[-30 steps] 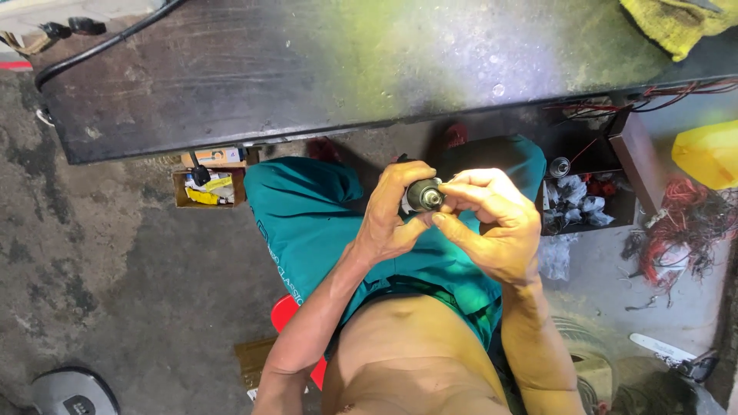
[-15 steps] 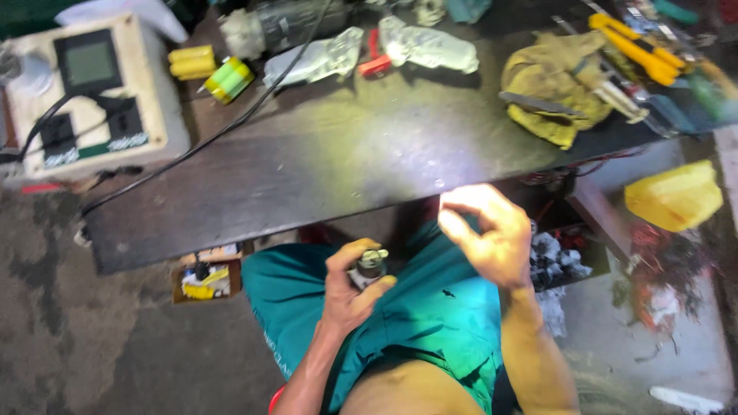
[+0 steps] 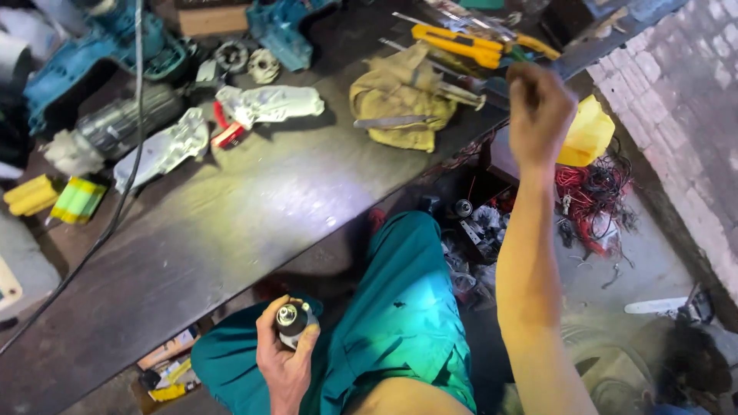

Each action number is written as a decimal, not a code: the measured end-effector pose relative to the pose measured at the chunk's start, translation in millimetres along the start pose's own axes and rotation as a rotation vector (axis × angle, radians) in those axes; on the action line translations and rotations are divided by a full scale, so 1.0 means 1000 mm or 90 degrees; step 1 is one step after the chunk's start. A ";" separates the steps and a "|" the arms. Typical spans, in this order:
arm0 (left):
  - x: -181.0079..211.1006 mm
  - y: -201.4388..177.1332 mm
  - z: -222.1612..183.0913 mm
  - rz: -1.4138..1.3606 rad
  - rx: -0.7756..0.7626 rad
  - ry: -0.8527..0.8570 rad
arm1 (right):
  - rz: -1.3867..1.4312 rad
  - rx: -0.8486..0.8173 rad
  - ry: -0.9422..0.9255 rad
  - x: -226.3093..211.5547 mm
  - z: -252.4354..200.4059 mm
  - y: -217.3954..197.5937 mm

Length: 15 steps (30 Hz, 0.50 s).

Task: Disassembling a motor component using pliers and then inspecting and manipulating the internal wiring and circuit board.

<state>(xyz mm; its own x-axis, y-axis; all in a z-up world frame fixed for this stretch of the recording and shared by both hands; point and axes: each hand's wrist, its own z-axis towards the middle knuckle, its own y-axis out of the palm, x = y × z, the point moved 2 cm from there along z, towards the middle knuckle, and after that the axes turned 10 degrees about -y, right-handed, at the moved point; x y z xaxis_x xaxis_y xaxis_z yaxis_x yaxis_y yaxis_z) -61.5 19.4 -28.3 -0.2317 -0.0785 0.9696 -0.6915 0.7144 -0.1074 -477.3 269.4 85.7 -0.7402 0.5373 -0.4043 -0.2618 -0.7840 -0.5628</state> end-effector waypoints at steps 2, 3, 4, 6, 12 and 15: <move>0.004 0.006 -0.003 -0.003 0.006 -0.017 | -0.010 -0.006 -0.003 0.041 0.012 -0.003; 0.005 0.009 -0.005 -0.009 0.016 -0.039 | -0.018 -0.017 -0.010 0.062 0.018 -0.004; 0.010 0.013 -0.005 -0.007 0.012 -0.035 | -0.020 -0.011 -0.008 0.079 0.020 -0.007; 0.018 0.019 -0.006 -0.027 0.044 -0.047 | -0.090 -0.024 -0.020 0.112 0.024 -0.010; 0.023 0.034 0.000 0.001 0.038 -0.039 | -0.066 -0.318 0.190 0.132 0.048 -0.001; 0.021 0.040 0.004 0.032 0.025 -0.058 | -0.031 -0.377 0.041 0.151 0.047 0.006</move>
<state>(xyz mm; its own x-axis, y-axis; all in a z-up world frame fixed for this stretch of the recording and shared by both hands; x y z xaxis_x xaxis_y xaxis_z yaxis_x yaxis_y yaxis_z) -96.6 44.0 -13.1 -0.3266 -0.1066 0.9391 -0.7033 0.6913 -0.1661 -619.5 331.2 55.4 -0.6918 0.6009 -0.4004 0.1093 -0.4610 -0.8807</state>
